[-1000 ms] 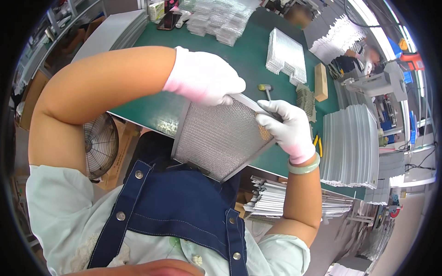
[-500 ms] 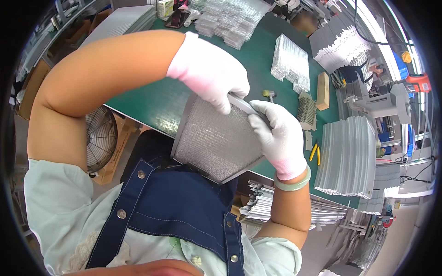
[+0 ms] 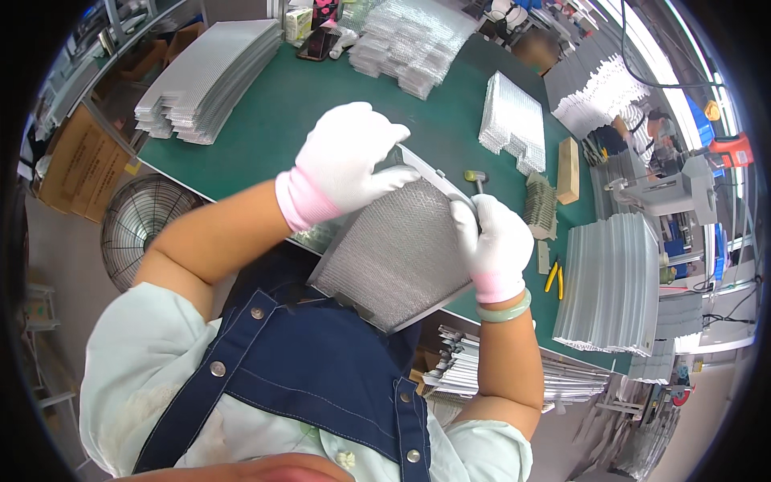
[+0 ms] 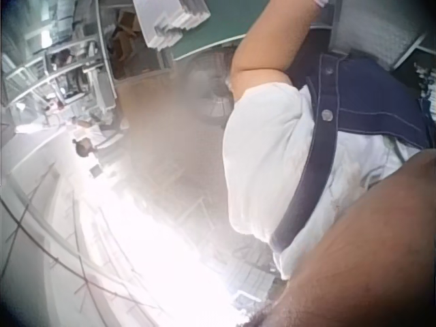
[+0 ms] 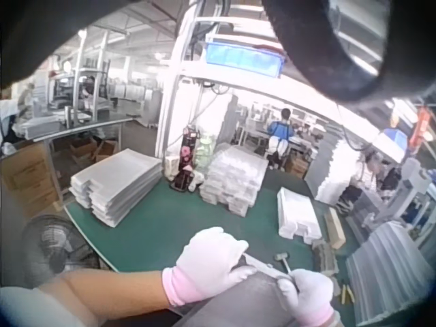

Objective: The person assembles metal frames by placing a mesh sheet on a workbench, inserting a small plastic component, and fitting metal bars into the mesh edges. They then use a hammer to secure the bars into place. The process is repeated for multiple units, with finished frames stacked on the table.

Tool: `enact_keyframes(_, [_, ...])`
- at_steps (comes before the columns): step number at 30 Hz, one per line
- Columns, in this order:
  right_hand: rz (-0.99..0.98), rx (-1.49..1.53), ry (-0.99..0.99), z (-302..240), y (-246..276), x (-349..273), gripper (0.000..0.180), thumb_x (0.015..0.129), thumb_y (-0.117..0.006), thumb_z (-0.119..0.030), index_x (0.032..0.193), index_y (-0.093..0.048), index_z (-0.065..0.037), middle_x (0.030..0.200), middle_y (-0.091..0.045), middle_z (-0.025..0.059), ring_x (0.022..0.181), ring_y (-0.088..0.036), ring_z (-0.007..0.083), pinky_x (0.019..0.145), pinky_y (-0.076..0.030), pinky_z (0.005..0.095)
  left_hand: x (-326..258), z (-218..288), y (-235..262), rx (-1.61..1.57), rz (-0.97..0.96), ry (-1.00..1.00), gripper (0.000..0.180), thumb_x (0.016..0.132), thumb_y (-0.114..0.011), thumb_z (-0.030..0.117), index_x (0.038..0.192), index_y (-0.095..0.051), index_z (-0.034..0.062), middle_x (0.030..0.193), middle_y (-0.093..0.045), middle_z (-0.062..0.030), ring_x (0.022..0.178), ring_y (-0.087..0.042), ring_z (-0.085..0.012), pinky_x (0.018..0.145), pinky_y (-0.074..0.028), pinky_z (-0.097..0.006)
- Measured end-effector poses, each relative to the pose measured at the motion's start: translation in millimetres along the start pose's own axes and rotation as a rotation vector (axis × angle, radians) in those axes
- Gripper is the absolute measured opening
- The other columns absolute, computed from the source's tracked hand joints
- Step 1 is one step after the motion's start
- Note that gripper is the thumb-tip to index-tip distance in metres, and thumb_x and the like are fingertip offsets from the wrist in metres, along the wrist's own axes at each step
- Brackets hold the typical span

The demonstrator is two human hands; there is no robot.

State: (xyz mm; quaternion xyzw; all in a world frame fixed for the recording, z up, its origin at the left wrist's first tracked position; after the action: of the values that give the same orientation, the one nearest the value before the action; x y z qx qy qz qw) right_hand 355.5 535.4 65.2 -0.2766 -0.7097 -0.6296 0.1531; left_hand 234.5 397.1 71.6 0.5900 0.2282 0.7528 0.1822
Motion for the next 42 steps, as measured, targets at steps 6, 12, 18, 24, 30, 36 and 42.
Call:
enact_keyframes(6, [0.001, 0.016, -0.007, -1, 1, -1, 0.026, 0.091, -0.068, -0.029, 0.077, -0.065, -0.008, 0.066, -0.058, 0.0122, 0.06, -0.061, 0.0307, 0.054, -0.045, 0.0368, -16, 6, -9, -0.109, 0.138, 0.095, 0.041, 0.082, -0.073, 0.032, 0.106, -0.064, -0.0007, 0.084, -0.062, -0.0127, 0.08, -0.06, -0.0329, 0.073, -0.049, -0.042])
enact_keyframes(12, [-0.02, 0.058, -0.054, -3, 7, 3, 0.027, 0.092, -0.069, -0.028, 0.076, -0.065, -0.006, 0.062, -0.054, 0.0116, 0.055, -0.056, 0.0288, 0.052, -0.043, 0.0344, -39, -22, -58, -1.401, 0.131, 0.619, 0.049, 0.094, -0.061, -0.004, 0.141, -0.05, -0.0032, 0.113, -0.066, -0.0063, 0.104, -0.061, -0.0091, 0.091, -0.05, -0.025])
enact_keyframes(18, [-0.008, 0.12, -0.089, -3, 10, 0, 0.026, 0.091, -0.069, -0.026, 0.076, -0.065, -0.005, 0.063, -0.054, 0.0125, 0.056, -0.056, 0.0282, 0.053, -0.043, 0.034, -38, -19, -53, -1.268, -0.069, 0.511, 0.047, 0.095, -0.062, -0.002, 0.141, -0.051, -0.003, 0.119, -0.066, -0.0071, 0.102, -0.061, -0.0089, 0.09, -0.05, -0.024])
enact_keyframes(24, [-0.05, 0.125, -0.065, -8, 8, 0, 0.022, 0.09, -0.07, -0.024, 0.078, -0.067, -0.005, 0.064, -0.057, 0.0118, 0.057, -0.058, 0.0283, 0.054, -0.045, 0.0337, -44, -21, -54, -1.396, -0.053, 0.529, 0.042, 0.094, -0.066, 0.0, 0.134, -0.057, -0.0029, 0.113, -0.068, -0.0062, 0.093, -0.061, -0.0078, 0.085, -0.051, -0.023])
enact_keyframes(30, [0.006, 0.044, 0.078, -16, 14, -5, 0.019, 0.088, -0.071, -0.024, 0.081, -0.068, -0.006, 0.063, -0.057, 0.0108, 0.058, -0.059, 0.0291, 0.054, -0.045, 0.036, -46, -16, -43, -1.372, -0.134, 0.514, 0.038, 0.092, -0.068, 0.0, 0.129, -0.062, -0.0016, 0.104, -0.068, -0.0031, 0.089, -0.061, -0.0069, 0.079, -0.051, -0.022])
enact_keyframes(36, [-0.047, 0.004, 0.056, -15, 5, -1, 0.019, 0.088, -0.071, -0.025, 0.082, -0.068, -0.007, 0.064, -0.058, 0.0115, 0.059, -0.061, 0.0282, 0.054, -0.045, 0.0368, -51, -20, -42, -1.147, -0.1, 0.648, 0.035, 0.092, -0.067, 0.001, 0.127, -0.062, -0.0028, 0.106, -0.067, -0.0038, 0.093, -0.061, -0.0068, 0.084, -0.05, -0.023])
enact_keyframes(42, [-0.024, -0.285, 0.154, -15, -11, -8, 0.031, 0.088, -0.07, -0.037, 0.1, -0.067, -0.008, 0.064, -0.057, 0.0085, 0.058, -0.06, 0.0274, 0.052, -0.046, 0.0385, -49, -17, -43, -0.719, -0.032, 0.36, 0.047, 0.09, -0.071, 0.011, 0.131, -0.054, -0.0025, 0.129, -0.06, -0.0148, 0.112, -0.06, -0.0167, 0.098, -0.048, -0.032])
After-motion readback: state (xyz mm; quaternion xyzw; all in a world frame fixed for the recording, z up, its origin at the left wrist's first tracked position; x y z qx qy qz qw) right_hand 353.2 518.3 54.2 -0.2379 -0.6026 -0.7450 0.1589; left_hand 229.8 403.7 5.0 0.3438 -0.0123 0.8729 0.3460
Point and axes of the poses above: each hand's wrist, its own x-axis towards the middle knuckle, its own y-axis out of the back of the hand, z = x × y, the point moved 10 cm from there along x, towards the middle knuckle
